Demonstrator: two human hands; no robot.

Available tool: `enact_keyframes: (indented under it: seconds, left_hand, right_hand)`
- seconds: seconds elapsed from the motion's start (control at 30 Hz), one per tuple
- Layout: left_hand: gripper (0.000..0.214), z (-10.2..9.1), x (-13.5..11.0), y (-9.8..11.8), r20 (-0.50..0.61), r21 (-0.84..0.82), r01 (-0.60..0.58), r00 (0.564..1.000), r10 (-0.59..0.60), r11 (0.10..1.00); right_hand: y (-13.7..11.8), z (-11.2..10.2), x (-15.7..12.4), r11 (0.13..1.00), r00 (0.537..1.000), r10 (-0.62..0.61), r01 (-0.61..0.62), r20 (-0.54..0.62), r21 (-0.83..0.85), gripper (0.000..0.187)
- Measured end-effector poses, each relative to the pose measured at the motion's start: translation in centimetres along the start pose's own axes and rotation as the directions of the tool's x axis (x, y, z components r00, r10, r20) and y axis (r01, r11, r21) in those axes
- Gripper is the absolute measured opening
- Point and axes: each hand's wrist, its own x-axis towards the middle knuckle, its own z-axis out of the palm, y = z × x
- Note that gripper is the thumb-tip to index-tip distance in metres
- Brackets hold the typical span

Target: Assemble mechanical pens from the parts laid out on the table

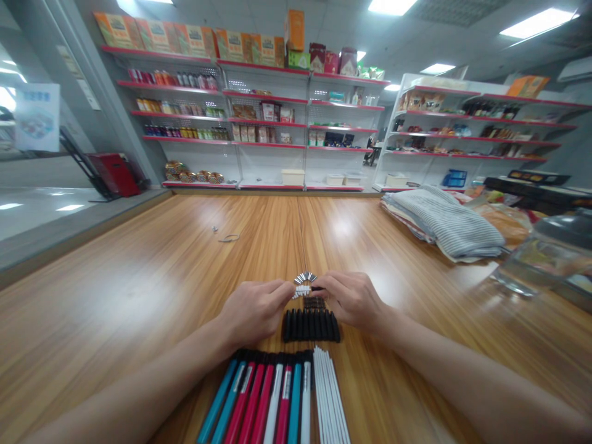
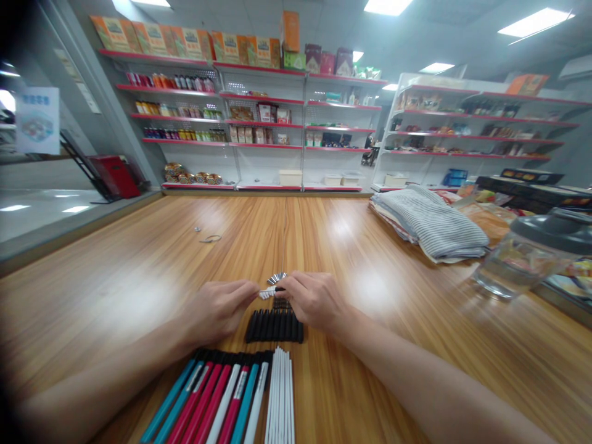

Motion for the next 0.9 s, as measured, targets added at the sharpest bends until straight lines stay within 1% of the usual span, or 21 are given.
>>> enact_keyframes:
  seconds: [0.1,0.23,0.4,0.57,0.63,0.77,0.83,0.9]
  left_hand:
    - [0.010,-0.1,0.0,0.6,-0.007,0.010,-0.033,0.999,0.033,0.999]
    - [0.009,-0.2,0.0,1.3,-0.051,0.015,-0.082,0.995,0.083,0.997]
    - [0.010,0.0,0.0,1.4,-0.088,0.005,-0.074,0.993,0.074,0.997]
    - [0.013,0.2,0.0,1.2,-0.057,-0.029,-0.054,0.997,0.052,0.998]
    - [0.013,0.2,0.0,1.1,-0.043,-0.033,-0.062,0.997,0.061,0.998]
    - [0.012,0.1,0.0,0.8,-0.047,-0.042,-0.051,0.998,0.049,0.998]
    - [0.014,0.1,0.1,0.7,-0.057,-0.043,-0.032,0.998,0.030,0.999]
    - [0.017,0.2,0.1,0.6,-0.073,-0.044,-0.016,0.997,0.013,0.999]
  right_hand:
    - [-0.7,0.1,0.3,1.000,1.000,-0.022,0.022,0.002,-0.002,0.011]
    - [-1.6,0.3,0.5,0.998,0.998,-0.059,0.059,-0.004,0.012,0.013]
    - [-1.5,0.6,0.4,0.997,0.998,-0.062,0.062,0.001,0.042,0.015]
    - [-1.3,0.8,0.5,0.997,0.997,-0.072,0.070,0.037,0.041,0.017]
    - [-1.4,0.6,0.6,0.997,0.997,-0.062,0.059,0.052,0.045,0.019]
    - [-1.5,0.2,0.7,0.997,0.998,0.001,-0.006,0.060,0.078,0.029]
    - [-1.4,0.0,0.5,0.994,0.999,0.022,-0.026,0.035,0.102,0.029]
    - [-1.1,0.0,0.4,0.991,1.000,0.027,-0.025,-0.008,0.128,0.024]
